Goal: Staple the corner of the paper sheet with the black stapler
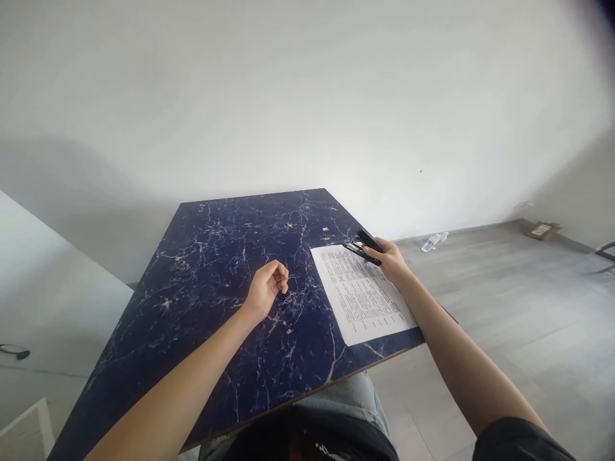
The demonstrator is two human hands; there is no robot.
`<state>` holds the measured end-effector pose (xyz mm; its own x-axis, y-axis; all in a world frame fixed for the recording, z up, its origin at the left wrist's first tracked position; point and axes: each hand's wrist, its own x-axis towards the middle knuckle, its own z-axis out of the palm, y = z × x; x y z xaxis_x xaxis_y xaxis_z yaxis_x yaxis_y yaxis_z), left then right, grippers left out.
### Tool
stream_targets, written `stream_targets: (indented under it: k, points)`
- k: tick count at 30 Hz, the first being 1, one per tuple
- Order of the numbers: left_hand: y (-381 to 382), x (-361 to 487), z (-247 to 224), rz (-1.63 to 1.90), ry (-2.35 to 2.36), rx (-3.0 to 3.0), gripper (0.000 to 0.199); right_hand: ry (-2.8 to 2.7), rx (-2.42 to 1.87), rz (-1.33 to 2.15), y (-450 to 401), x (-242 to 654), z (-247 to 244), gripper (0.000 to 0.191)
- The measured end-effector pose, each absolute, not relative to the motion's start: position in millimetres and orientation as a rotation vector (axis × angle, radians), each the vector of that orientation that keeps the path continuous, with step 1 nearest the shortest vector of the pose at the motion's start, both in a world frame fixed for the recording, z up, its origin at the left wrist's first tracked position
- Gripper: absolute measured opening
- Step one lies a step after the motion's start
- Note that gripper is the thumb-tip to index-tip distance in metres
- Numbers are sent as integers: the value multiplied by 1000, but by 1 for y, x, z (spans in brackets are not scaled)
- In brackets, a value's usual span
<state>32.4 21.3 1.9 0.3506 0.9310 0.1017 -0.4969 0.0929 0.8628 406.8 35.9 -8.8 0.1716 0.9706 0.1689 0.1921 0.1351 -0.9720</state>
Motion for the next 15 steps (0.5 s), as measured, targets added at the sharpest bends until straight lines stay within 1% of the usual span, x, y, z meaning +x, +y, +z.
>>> stream_targets:
  k: [7, 15]
  points:
    - [20, 32, 2, 1136, 557, 996, 29, -1483, -1460, 722, 32, 405, -7, 48]
    - [19, 33, 3, 1125, 564, 1001, 29, -1545, -1523, 711, 34, 405, -9, 47]
